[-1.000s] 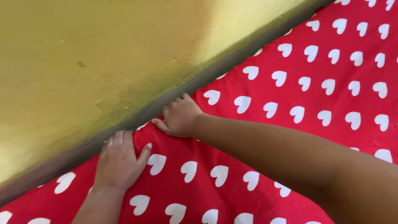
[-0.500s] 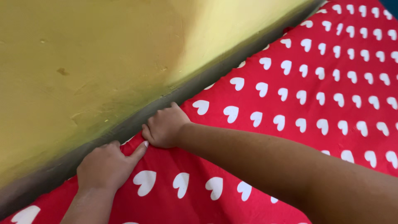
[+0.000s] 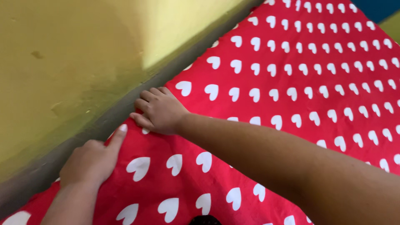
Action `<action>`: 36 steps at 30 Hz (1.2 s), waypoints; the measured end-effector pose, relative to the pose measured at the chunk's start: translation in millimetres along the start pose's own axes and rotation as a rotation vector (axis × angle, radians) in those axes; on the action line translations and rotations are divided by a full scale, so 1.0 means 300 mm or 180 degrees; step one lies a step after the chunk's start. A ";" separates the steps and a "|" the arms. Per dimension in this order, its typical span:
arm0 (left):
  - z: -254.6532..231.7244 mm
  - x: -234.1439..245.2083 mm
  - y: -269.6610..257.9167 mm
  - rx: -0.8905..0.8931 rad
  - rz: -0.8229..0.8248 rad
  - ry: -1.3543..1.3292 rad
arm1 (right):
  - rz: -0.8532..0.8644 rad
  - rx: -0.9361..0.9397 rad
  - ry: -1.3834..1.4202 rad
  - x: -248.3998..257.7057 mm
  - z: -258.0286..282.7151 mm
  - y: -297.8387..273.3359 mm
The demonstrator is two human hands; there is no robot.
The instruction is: The person smooths and tucks a red heart-patterned bedsheet onto a mattress. They work along the edges and corners, pulling the fabric tight and pressing it down to create a neat appearance. The person uses both hands to adjust the sheet's position and remove wrinkles.
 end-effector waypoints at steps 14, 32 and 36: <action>-0.006 -0.009 -0.040 0.0273 -0.0192 -0.0050 | 0.1906 -0.0567 -0.0036 -0.001 -0.293 0.035; -0.094 0.042 0.030 0.0351 -0.1181 0.0285 | 0.2229 -0.0780 -0.0165 -0.041 -0.309 0.043; -0.366 0.023 -0.066 -0.1129 -0.2185 0.0417 | 0.2339 -0.0816 -0.0136 -0.059 -0.313 0.054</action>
Point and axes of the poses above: each hand's wrist, its own y-axis towards the middle knuckle, its own x-axis out of the back of the hand, z = x × y, the point moved 9 cm from there along y, towards the middle knuckle, and after that the axes turned 9 degrees about z, right-handed, at the moved point
